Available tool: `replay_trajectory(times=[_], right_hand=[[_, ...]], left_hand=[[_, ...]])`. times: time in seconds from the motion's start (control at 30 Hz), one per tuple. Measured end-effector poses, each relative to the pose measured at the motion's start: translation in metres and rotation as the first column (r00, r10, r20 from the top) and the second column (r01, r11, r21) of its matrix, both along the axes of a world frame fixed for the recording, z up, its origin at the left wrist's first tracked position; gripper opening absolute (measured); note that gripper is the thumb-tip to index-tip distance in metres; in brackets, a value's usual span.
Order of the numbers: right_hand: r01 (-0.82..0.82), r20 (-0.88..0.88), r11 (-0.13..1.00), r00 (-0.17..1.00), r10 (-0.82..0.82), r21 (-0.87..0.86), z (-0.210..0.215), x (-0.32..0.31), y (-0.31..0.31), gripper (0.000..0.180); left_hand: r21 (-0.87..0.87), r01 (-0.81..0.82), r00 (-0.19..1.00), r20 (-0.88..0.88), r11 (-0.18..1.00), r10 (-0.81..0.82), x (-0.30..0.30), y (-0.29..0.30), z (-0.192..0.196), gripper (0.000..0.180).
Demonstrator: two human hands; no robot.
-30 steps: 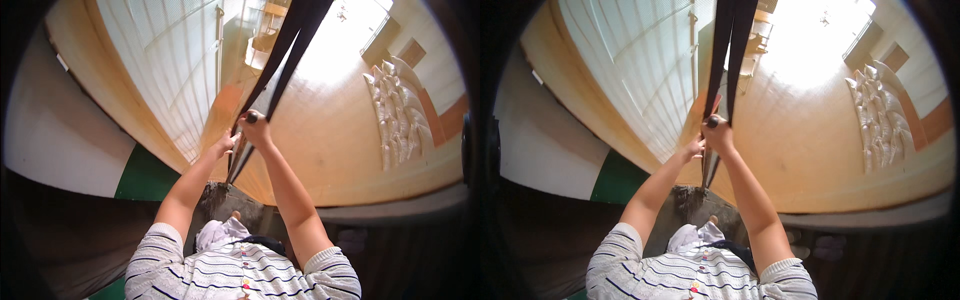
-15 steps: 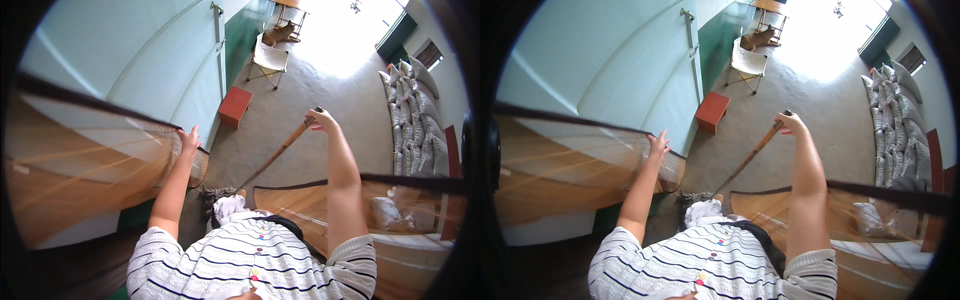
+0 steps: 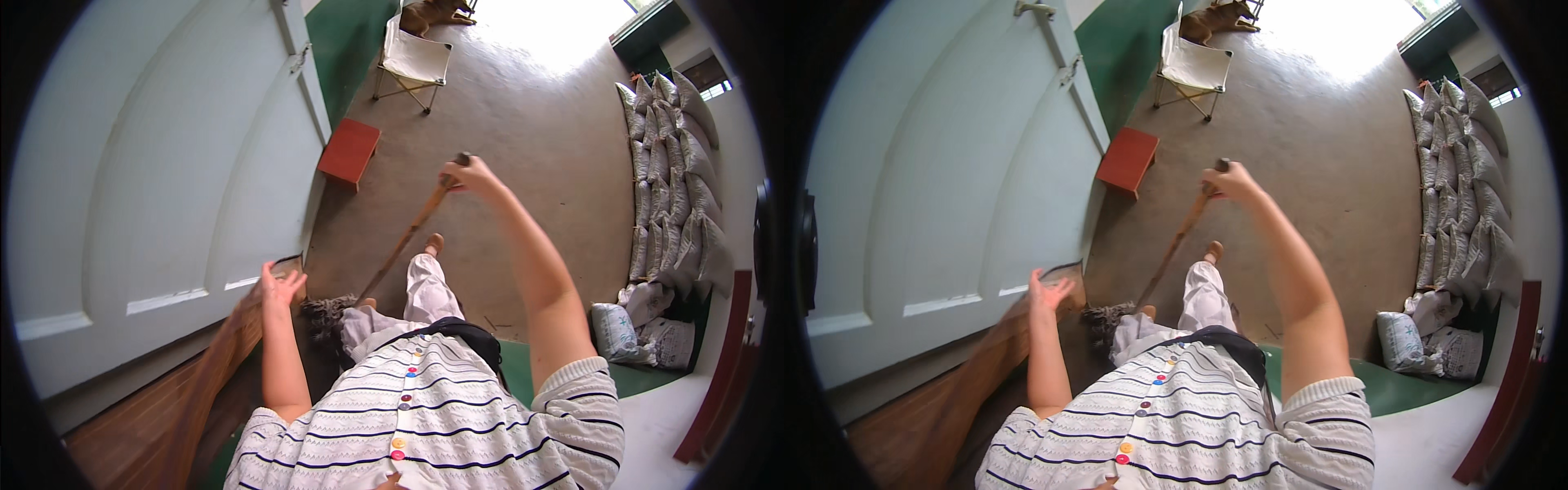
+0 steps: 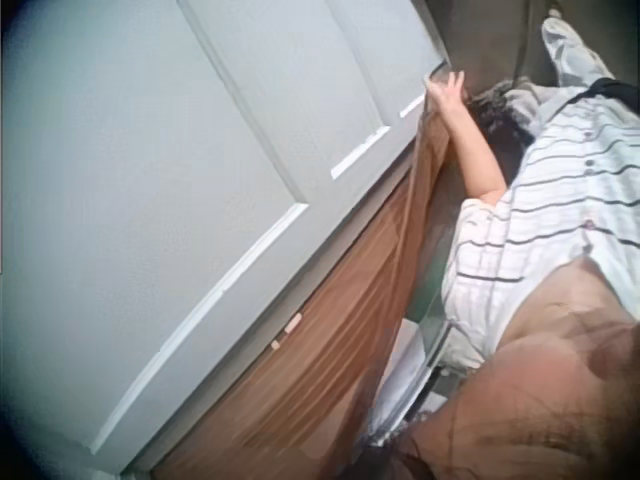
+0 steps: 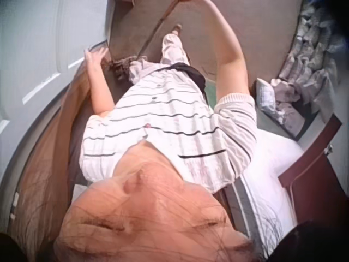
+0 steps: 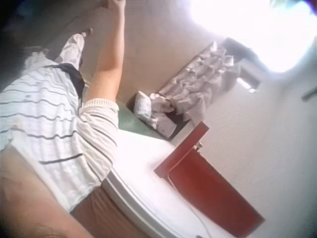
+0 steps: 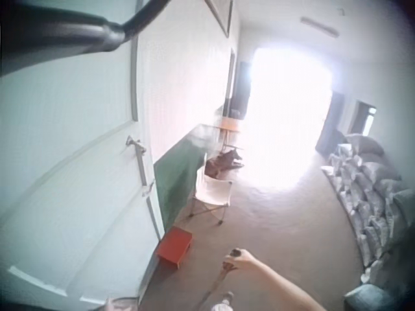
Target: The person mops the floor with a string mop, moving from an indoor room through a doorway to a tiled balcony area, then into a bathroom, and finally into a large storage room with stacked sacks. The person navigates around furniture, plants, and buckets while cleaning the concrete and tiled surfaces.
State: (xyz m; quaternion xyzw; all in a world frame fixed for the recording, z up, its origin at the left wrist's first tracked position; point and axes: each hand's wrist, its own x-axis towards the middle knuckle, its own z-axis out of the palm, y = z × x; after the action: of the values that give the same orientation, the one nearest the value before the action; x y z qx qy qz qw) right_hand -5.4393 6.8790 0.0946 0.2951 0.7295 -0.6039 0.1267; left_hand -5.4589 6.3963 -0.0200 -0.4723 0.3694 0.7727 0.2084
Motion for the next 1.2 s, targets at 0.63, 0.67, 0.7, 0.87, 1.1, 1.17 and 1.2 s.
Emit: replay_trajectory(times=[0.63, 0.67, 0.7, 0.87, 1.1, 1.17, 1.2], right_hand=[[-0.264, -0.135, 0.963, 0.954, 0.268, 0.048, -0.069, -0.077, 0.134, 0.032], [-0.223, -0.145, 0.972, 0.962, 0.232, 0.077, -0.072, -0.084, 0.153, 0.031], [-0.179, -0.155, 0.978, 0.969, 0.194, 0.106, -0.075, -0.093, 0.174, 0.031], [-0.108, -0.261, 0.986, 0.963, 0.071, -0.129, -0.055, -0.142, 0.306, 0.016], [0.135, -0.324, 0.987, 0.933, -0.158, -0.091, 0.039, -0.166, 0.507, 0.01], [0.206, -0.347, 0.978, 0.919, -0.19, 0.011, 0.077, -0.154, 0.548, 0.009], [0.255, -0.361, 0.966, 0.905, -0.226, 0.034, 0.094, -0.146, 0.563, 0.009]], left_hand=[[0.082, 0.305, 0.907, 0.278, 0.949, -0.316, -0.014, 0.402, -0.155, 0.032], [0.063, 0.411, 0.884, 0.215, 0.91, -0.414, -0.019, 0.417, -0.15, 0.032], [0.132, 0.426, 0.886, 0.142, 0.895, -0.442, -0.031, 0.436, -0.152, 0.031], [0.133, 0.075, 0.85, 0.51, 0.988, -0.133, -0.118, 0.585, -0.126, 0.02], [0.635, 0.352, 0.717, 0.289, 0.687, -0.634, -0.195, 0.805, -0.092, 0.017], [0.62, 0.422, 0.679, 0.268, 0.662, -0.684, -0.199, 0.871, -0.046, 0.02], [0.637, 0.452, 0.639, 0.256, 0.624, -0.725, -0.2, 0.901, -0.035, 0.022]])
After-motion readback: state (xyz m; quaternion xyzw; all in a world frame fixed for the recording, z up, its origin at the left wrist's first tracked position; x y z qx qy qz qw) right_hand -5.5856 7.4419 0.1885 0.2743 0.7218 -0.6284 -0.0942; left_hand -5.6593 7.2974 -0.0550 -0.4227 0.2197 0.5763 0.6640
